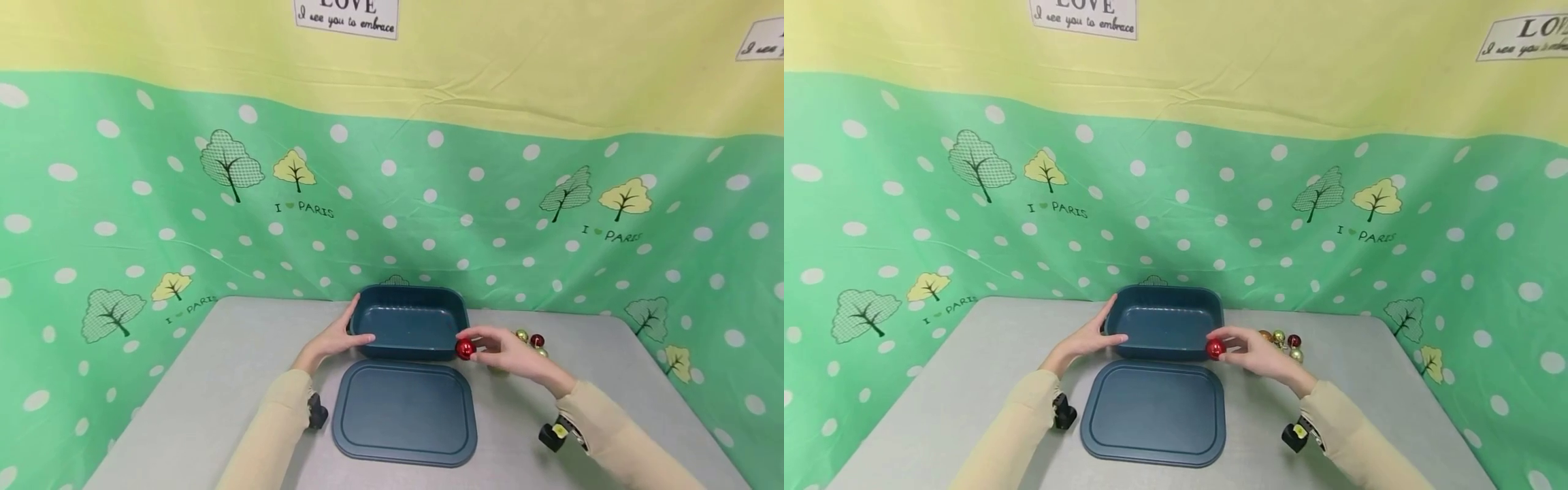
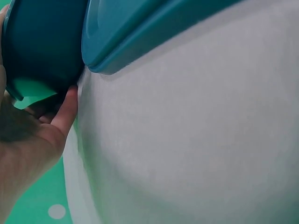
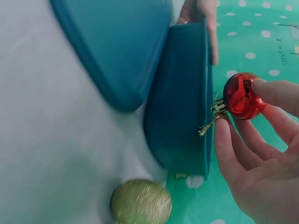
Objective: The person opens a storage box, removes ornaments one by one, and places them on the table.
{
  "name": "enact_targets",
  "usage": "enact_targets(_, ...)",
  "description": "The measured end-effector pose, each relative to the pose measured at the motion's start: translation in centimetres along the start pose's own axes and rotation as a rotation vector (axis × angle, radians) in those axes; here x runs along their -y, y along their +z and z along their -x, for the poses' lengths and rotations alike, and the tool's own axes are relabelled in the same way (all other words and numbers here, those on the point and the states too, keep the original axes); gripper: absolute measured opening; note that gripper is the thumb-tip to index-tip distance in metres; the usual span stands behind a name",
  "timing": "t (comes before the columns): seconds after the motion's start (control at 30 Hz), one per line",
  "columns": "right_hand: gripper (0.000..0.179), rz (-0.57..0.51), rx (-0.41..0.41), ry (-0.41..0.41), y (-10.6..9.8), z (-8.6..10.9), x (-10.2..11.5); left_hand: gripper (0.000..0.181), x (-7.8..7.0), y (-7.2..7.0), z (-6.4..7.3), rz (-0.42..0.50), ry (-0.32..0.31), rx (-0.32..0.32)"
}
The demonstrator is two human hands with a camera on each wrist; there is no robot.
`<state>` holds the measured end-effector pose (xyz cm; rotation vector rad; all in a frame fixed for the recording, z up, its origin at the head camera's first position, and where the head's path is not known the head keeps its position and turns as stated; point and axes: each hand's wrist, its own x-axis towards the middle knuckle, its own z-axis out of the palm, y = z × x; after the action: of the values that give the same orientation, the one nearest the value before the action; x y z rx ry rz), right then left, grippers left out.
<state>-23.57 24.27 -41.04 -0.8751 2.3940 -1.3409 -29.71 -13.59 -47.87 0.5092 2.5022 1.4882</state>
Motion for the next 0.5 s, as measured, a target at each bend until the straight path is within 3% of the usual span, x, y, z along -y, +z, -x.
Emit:
enact_targets(0.33,0.037,0.045,-0.013,-0.017,-1.7,3.1,-1.4,0.105,-0.6,-0.1,0.2,0.004,-0.008,0.007)
enact_targets(0.5,0.037,0.08,0.0,-0.026,-2.5,4.5,-2.2,0.107,-0.2,0.1,0.2,-0.003,-0.011,-0.003)
